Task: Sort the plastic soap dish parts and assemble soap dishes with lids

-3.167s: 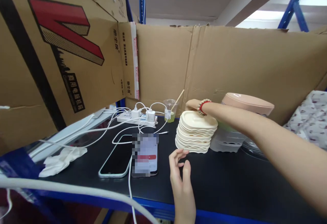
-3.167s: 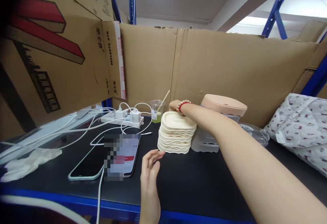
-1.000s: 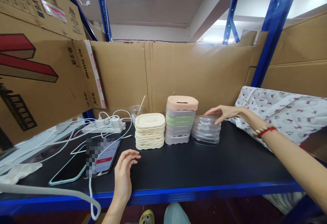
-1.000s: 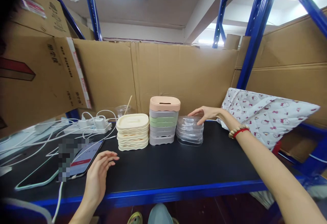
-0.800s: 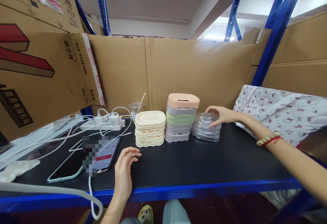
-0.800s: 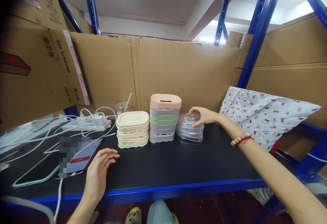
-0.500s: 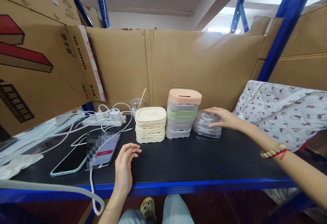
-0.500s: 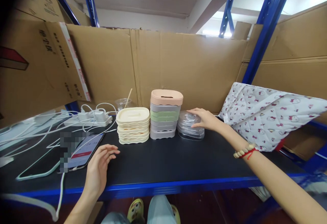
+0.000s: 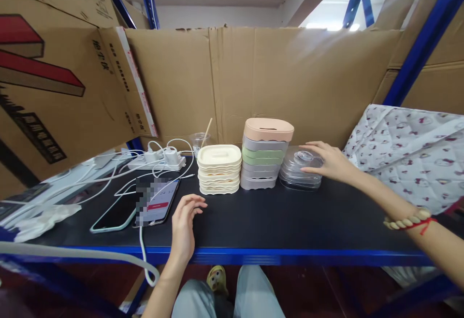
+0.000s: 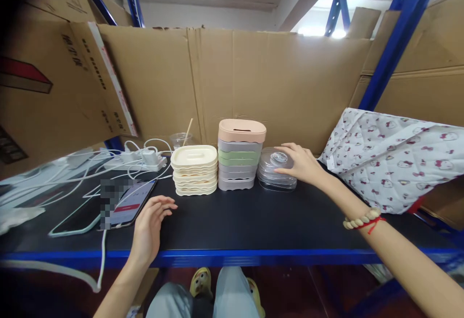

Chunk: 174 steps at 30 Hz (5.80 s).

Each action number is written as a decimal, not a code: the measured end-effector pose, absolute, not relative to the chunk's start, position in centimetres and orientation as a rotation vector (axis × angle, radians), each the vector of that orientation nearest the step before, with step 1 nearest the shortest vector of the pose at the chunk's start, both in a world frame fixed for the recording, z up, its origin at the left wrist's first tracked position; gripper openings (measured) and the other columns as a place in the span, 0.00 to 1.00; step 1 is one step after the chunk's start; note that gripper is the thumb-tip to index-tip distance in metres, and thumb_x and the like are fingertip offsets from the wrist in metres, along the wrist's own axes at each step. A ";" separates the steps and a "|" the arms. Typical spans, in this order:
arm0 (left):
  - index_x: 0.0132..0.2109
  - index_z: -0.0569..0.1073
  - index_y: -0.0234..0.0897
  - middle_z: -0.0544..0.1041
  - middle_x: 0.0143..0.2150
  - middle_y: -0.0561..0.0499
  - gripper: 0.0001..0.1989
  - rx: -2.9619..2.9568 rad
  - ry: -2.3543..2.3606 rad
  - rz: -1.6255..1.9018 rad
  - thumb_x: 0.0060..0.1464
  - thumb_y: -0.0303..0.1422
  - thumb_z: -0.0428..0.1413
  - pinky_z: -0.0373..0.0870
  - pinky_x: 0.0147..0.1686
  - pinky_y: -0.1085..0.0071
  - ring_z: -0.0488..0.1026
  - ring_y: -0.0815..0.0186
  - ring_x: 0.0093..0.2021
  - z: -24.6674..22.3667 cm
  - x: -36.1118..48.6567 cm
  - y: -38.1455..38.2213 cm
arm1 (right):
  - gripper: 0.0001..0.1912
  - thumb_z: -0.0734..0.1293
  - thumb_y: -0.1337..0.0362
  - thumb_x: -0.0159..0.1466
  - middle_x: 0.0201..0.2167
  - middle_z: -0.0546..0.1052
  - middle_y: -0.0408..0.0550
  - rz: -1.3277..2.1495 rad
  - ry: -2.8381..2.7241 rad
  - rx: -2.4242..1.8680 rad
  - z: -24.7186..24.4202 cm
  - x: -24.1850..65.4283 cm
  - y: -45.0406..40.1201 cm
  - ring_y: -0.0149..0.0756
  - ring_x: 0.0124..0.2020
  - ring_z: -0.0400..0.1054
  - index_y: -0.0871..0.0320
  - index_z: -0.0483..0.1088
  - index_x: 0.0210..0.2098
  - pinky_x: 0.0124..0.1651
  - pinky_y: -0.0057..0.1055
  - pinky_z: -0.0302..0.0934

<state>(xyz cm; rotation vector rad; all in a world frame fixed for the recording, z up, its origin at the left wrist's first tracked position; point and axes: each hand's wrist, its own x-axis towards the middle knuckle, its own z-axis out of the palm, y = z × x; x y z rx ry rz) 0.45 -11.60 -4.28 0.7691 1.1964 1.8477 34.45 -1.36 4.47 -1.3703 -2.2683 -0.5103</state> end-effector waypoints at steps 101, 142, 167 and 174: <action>0.44 0.70 0.39 0.63 0.53 0.45 0.23 2.265 0.927 0.924 0.38 0.34 0.66 0.54 0.58 0.57 0.60 0.58 0.57 -4.4 22.3 -1.5 | 0.27 0.58 0.48 0.58 0.55 0.66 0.54 0.487 -2.380 -1.531 2.5 47.9 0.3 0.45 0.57 0.59 0.59 0.72 0.47 0.58 0.41 0.54; 0.61 0.54 0.39 0.46 0.66 0.38 0.50 2.079 0.743 1.092 0.30 0.39 0.68 0.44 0.62 0.50 0.38 0.50 0.67 -4.5 22.6 -0.3 | 0.13 0.54 0.65 0.55 0.52 0.68 0.53 0.109 -2.372 -1.114 1.1 47.4 -1.4 0.44 0.53 0.64 0.58 0.65 0.19 0.52 0.43 0.59; 0.58 0.60 0.48 0.48 0.64 0.49 0.32 1.988 1.112 0.819 0.44 0.32 0.59 0.59 0.56 0.53 0.61 0.49 0.55 -4.4 23.4 -4.3 | 0.52 0.77 0.68 0.30 0.58 0.57 0.63 -0.158 -2.780 -1.831 3.2 33.4 11.7 0.62 0.59 0.50 0.57 0.62 0.56 0.55 0.54 0.53; 0.50 0.62 0.41 0.55 0.62 0.48 0.22 2.075 1.123 0.880 0.47 0.31 0.59 0.62 0.52 0.54 0.65 0.52 0.52 -4.6 23.4 -4.0 | 0.31 0.72 0.67 0.42 0.50 0.68 0.58 -0.165 -2.612 -2.067 1.9 39.8 11.2 0.53 0.50 0.65 0.55 0.68 0.47 0.50 0.48 0.59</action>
